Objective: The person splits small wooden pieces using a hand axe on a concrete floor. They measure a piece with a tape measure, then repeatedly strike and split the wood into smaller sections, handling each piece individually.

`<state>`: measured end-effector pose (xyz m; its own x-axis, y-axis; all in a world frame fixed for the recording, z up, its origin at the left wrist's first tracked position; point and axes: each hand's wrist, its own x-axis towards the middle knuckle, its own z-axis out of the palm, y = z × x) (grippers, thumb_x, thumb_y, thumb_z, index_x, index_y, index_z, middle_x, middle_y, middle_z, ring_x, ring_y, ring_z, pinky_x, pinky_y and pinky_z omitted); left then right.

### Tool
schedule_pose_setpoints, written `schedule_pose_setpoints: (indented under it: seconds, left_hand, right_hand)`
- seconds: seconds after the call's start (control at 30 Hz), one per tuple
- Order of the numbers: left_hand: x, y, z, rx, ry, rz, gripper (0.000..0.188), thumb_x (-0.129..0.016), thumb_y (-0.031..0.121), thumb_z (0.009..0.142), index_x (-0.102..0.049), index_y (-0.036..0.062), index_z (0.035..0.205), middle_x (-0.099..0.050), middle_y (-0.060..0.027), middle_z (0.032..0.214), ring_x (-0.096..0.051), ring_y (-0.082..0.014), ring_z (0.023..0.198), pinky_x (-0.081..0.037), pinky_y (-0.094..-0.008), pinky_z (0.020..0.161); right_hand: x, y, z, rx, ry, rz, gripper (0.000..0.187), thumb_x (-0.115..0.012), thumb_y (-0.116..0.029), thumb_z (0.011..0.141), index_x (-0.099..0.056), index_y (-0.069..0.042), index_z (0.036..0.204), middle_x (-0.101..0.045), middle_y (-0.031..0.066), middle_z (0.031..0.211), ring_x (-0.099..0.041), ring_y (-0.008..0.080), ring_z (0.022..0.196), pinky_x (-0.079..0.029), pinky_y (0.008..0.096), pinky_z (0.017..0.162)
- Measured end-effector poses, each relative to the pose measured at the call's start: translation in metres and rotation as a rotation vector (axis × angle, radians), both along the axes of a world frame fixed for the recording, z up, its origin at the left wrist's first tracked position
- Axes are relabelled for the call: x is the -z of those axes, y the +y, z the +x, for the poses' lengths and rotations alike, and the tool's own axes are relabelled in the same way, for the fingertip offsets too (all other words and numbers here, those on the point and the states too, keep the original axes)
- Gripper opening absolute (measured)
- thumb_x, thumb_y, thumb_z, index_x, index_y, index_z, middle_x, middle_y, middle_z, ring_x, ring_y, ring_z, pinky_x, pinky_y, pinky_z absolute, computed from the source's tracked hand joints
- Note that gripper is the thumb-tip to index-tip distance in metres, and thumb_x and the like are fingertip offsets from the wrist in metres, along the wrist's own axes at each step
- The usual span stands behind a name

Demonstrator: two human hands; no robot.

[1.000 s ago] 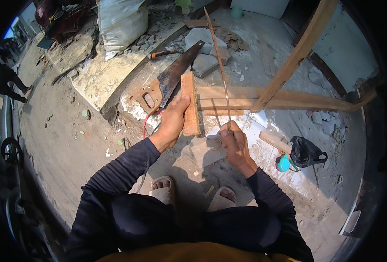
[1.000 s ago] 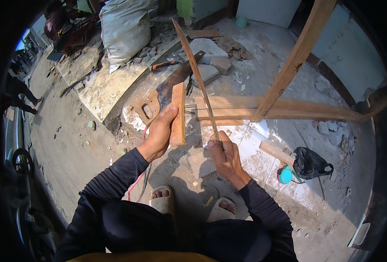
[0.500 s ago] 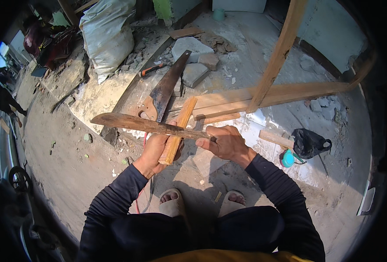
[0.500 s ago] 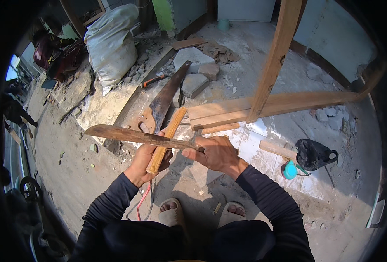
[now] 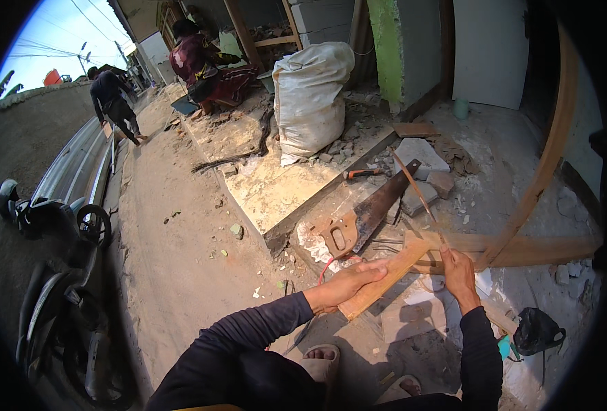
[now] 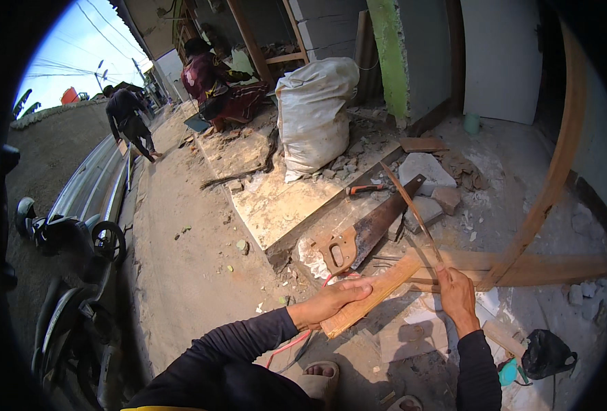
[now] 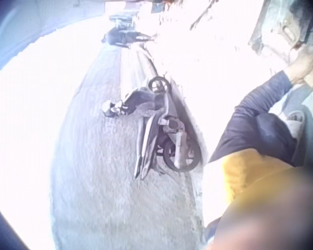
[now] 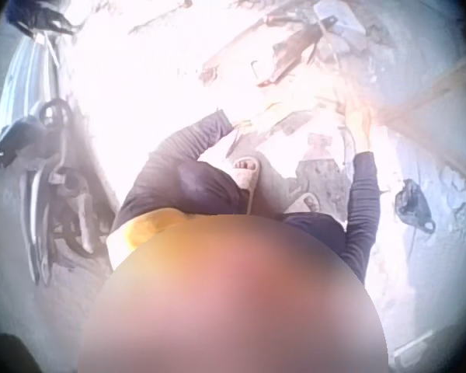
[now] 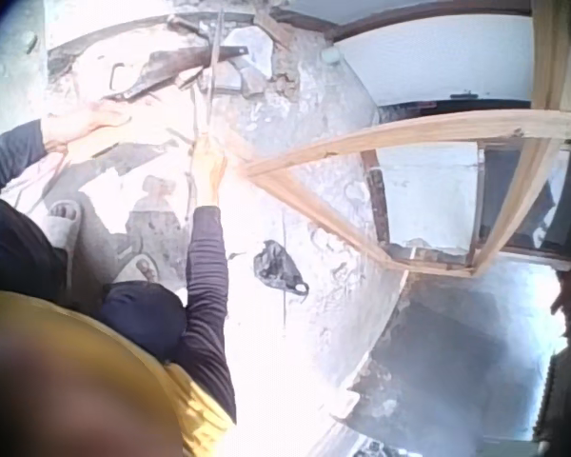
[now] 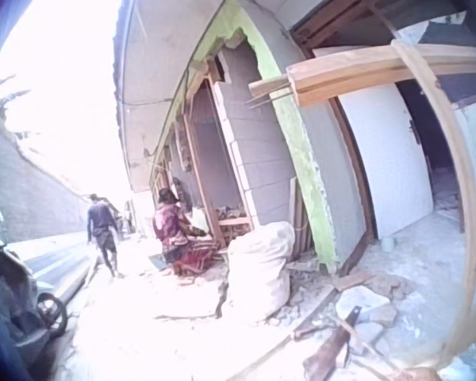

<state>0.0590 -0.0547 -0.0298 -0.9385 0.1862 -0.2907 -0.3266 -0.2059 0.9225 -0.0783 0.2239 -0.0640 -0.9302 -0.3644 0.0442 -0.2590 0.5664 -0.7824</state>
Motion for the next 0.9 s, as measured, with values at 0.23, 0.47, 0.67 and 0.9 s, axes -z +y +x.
schedule_pose_setpoints:
  seconds: [0.23, 0.47, 0.67, 0.9]
  left_hand:
    - [0.003, 0.019, -0.006, 0.113, 0.101, -0.062, 0.07, -0.053, 0.034, 0.117, -0.02, 0.0108, 0.175, -0.072, -0.0058, 0.104, -0.072, -0.0117, 0.084, -0.061, -0.0272, 0.072]
    - [0.012, 0.024, -0.009, 0.085, 0.016, 0.067, 0.062, -0.043, 0.049, 0.118, -0.043, 0.0077, 0.164, -0.069, -0.0031, 0.109, -0.067, -0.0096, 0.093, -0.056, -0.0262, 0.079]
    - [0.017, 0.024, -0.008, 0.081, -0.169, 0.202, 0.049, -0.055, 0.051, 0.114, -0.06, 0.0072, 0.134, -0.069, -0.0029, 0.104, -0.065, -0.0087, 0.085, -0.056, -0.0255, 0.068]
    - [-0.004, 0.017, -0.016, -0.172, -0.115, 0.313, 0.051, -0.034, 0.057, 0.118, -0.057, 0.0107, 0.122, -0.064, -0.0024, 0.08, -0.053, -0.0092, 0.054, -0.046, -0.0254, 0.045]
  right_hand:
    - [-0.004, -0.015, 0.037, -0.203, -0.237, -0.542, 0.048, -0.066, -0.043, 0.109, -0.074, 0.005, 0.116, -0.068, -0.0013, 0.079, -0.055, 0.0086, 0.069, -0.046, 0.0318, 0.064]
    - [-0.024, -0.024, 0.04, -0.011, -0.578, -0.751, 0.022, -0.074, -0.016, 0.104, -0.07, 0.003, 0.115, -0.06, -0.0042, 0.069, -0.047, 0.0024, 0.048, -0.039, 0.0224, 0.044]
    - [-0.016, -0.024, 0.037, -0.117, -0.5, -0.785, 0.026, -0.073, -0.025, 0.105, -0.069, 0.001, 0.11, -0.056, -0.0034, 0.068, -0.046, 0.0038, 0.048, -0.035, 0.0234, 0.044]
    - [-0.014, -0.014, 0.047, -0.164, 0.009, -0.322, 0.054, -0.065, -0.054, 0.107, -0.068, 0.0, 0.103, -0.06, 0.0045, 0.075, -0.057, 0.015, 0.072, -0.046, 0.0367, 0.066]
